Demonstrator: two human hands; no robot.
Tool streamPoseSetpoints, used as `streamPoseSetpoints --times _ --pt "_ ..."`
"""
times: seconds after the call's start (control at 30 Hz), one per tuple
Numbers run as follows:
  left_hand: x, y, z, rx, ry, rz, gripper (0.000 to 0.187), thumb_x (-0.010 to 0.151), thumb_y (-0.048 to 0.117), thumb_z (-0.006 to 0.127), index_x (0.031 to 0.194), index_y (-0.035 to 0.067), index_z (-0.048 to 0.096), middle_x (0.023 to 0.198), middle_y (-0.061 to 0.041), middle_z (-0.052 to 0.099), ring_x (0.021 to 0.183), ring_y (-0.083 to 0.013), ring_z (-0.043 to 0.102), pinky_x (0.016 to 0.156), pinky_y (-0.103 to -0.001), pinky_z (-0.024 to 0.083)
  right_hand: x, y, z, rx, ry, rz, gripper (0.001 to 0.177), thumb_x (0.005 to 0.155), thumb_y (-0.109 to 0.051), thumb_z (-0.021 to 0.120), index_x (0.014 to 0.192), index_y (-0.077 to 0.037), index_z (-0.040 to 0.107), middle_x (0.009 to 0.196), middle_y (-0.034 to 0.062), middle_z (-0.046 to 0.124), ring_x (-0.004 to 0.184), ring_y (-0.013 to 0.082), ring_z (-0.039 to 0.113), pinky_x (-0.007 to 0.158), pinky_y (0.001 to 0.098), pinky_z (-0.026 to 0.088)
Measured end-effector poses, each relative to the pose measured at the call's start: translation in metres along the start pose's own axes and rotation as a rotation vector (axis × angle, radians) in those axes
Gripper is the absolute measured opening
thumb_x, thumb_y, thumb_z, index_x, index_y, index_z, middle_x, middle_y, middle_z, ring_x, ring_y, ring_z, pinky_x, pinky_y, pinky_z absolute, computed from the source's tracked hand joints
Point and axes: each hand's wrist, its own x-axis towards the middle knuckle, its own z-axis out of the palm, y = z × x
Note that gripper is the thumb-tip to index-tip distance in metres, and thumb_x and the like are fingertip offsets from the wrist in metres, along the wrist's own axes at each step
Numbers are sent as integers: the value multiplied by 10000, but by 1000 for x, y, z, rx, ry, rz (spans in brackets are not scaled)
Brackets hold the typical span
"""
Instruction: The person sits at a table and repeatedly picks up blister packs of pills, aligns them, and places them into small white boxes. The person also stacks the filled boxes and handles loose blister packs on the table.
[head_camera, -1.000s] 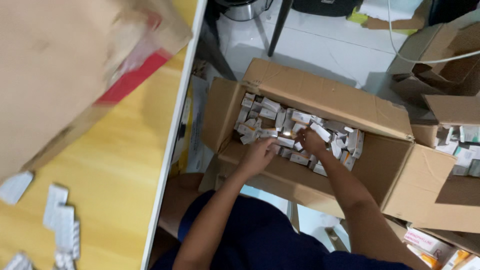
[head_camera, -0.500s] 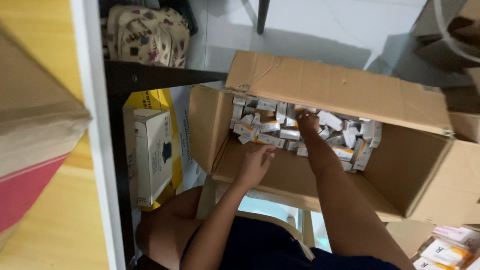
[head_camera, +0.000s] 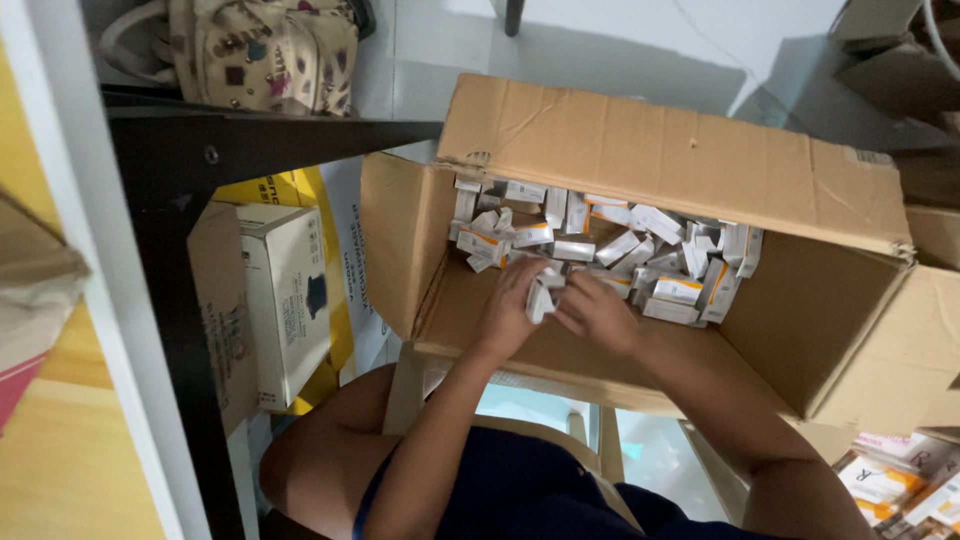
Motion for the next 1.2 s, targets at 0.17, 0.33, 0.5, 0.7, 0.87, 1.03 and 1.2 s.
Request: streamPoseSetpoints --times 0.17,0.33,0.5,0.7,0.87,1.03,1.2 --pt "-4 4 -21 -344 -82 -126 732 720 -47 805 1392 104 553 1394 -132 629 1307 -299 626 1073 -367 514 15 45 -10 172 179 422 335 908 -177 759 1165 -57 582 1125 98 645 919 265 689 792 408 560" --pt "-1 20 -32 -338 -98 -305 710 725 -40 780 1371 111 529 1359 -114 641 1259 -271 650 1013 -346 534 34 166 3 -700 -606 546 391 978 -374 581 1320 -202 658 1516 80 463 1488 318 296 1226 531 221" --pt "-4 33 -39 -334 -109 -298 694 738 -10 771 1364 126 504 1377 -117 616 1272 -275 640 1010 -359 548 35 226 37 -626 -127 455 710 973 -504 594 1523 -66 489 1593 173 318 1440 402 251 1145 559 179" --pt "-23 49 -63 -210 -90 -261 727 737 88 786 1397 92 484 1376 -176 583 1306 -342 555 1064 -445 482 27 179 30 -313 -444 648 423 967 -352 678 1363 -320 536 1563 149 398 1351 361 417 1035 490 479" --pt "-50 59 -77 -247 42 -332 761 759 173 813 1427 52 470 1394 -187 565 1297 -325 587 1066 -437 496 12 73 -17 1110 -4 846 390 1035 -191 633 1342 -284 411 1278 100 519 1048 200 555 803 388 525" --pt "-92 110 -101 -299 244 -119 854 826 164 838 1518 9 363 1441 -203 520 1326 -328 552 1084 -442 471 33 -57 -83 1380 32 791 351 1034 -382 512 1367 -296 443 1317 53 585 1084 197 640 806 361 584" --pt "-168 200 -168 -445 385 -19 823 860 134 762 1516 16 278 1424 -137 468 1324 -219 557 1062 -380 536 68 -209 -118 1455 -39 485 272 1115 -408 526 1328 -267 433 1392 31 532 1184 201 613 883 364 564"
